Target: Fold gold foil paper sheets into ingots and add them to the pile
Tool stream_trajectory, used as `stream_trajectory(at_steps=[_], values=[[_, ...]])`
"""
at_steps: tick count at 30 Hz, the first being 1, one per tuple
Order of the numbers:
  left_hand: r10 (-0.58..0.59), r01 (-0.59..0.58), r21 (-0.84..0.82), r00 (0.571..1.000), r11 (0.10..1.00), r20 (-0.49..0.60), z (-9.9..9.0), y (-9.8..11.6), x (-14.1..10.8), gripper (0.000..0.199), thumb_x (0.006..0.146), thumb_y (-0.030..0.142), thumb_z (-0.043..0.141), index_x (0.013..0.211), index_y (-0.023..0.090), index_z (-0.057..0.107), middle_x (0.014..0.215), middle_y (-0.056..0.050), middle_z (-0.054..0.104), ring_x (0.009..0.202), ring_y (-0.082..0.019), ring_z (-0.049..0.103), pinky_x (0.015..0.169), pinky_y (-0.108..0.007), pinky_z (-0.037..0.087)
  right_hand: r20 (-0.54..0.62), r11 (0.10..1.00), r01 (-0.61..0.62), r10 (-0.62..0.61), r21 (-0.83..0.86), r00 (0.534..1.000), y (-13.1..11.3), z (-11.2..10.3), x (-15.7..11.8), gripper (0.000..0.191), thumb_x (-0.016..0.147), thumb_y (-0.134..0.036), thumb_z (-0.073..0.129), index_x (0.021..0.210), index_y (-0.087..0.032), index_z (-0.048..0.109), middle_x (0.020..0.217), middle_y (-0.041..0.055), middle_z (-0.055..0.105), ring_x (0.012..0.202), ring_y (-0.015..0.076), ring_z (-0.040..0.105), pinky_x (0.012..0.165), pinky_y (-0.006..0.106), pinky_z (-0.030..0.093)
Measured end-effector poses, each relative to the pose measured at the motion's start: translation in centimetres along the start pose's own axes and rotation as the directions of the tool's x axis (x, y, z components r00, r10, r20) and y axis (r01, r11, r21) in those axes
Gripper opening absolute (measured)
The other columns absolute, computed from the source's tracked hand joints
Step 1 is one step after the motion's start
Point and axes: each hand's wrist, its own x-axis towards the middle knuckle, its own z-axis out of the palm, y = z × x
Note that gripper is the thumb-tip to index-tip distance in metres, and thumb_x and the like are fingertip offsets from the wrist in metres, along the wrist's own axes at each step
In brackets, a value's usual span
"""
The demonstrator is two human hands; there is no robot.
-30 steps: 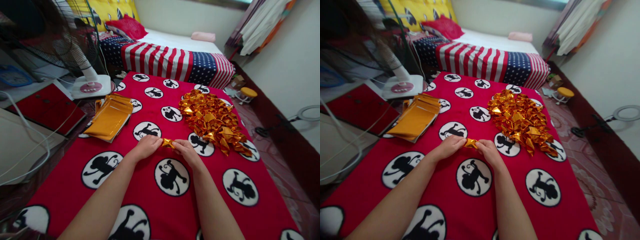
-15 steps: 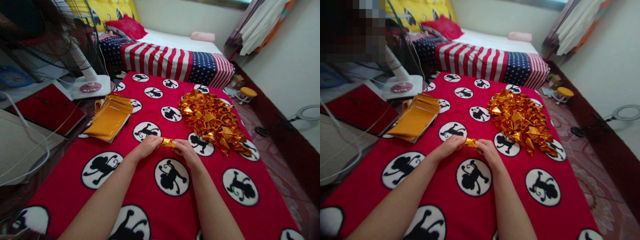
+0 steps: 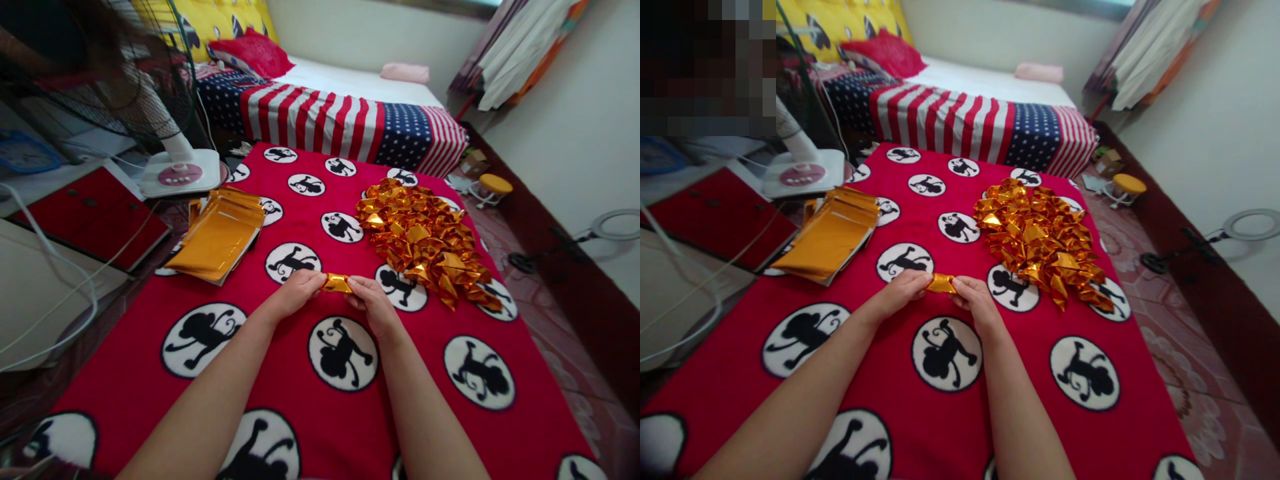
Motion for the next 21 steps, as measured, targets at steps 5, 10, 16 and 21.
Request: stream_trajectory(at_steps=[5,10,16,21], values=[[-0.041,0.043,-0.205,0.999,0.978,0.014,0.39,0.12,0.08,0.039,0.084,0.052,0.045,0.061,0.019,0.041,0.05,0.007,0.032,0.044,-0.007,0.025,0.045,-0.024,0.018,-0.005,0.999,0.013,-0.013,0.046,1.0,0.21,0.27,0.13,0.034,0.075,-0.046,0.07,0.071,-0.014,0.061,0.049,-0.0054,0.041,0.044,0.0048,0.026,0.044,0.023,0.008],[-0.071,0.073,-0.323,0.997,0.944,0.016,0.68,0.17,0.11,0.042,0.081,0.055,0.052,0.062,0.019,0.042,0.05,0.007,0.032,0.044,-0.006,0.023,0.044,-0.023,0.014,-0.019,0.996,0.011,-0.01,0.087,1.0,0.18,0.57,0.2,0.034,0.072,-0.046,0.072,0.071,-0.014,0.061,0.049,-0.0056,0.042,0.043,0.0046,0.026,0.044,0.023,0.007],[-0.081,0.09,-0.461,0.996,0.883,0.04,0.76,0.25,-0.05,0.045,0.08,0.057,0.057,0.063,0.018,0.041,0.05,0.008,0.029,0.043,-0.004,0.019,0.044,-0.023,0.011,-0.005,0.996,0.027,-0.027,0.08,1.0,0.33,0.46,0.34,0.033,0.074,-0.046,0.071,0.07,-0.015,0.06,0.05,-0.0054,0.041,0.043,0.0047,0.025,0.044,0.023,0.008],[-0.082,0.089,-0.501,0.996,0.861,0.035,0.77,0.49,-0.15,0.044,0.079,0.054,0.061,0.064,0.017,0.043,0.05,0.008,0.032,0.042,-0.004,0.021,0.044,-0.022,0.011,0.003,0.997,0.031,-0.032,0.074,0.999,0.44,0.39,0.35,0.033,0.075,-0.046,0.07,0.07,-0.015,0.059,0.05,-0.005,0.042,0.044,0.0047,0.026,0.044,0.023,0.008]])
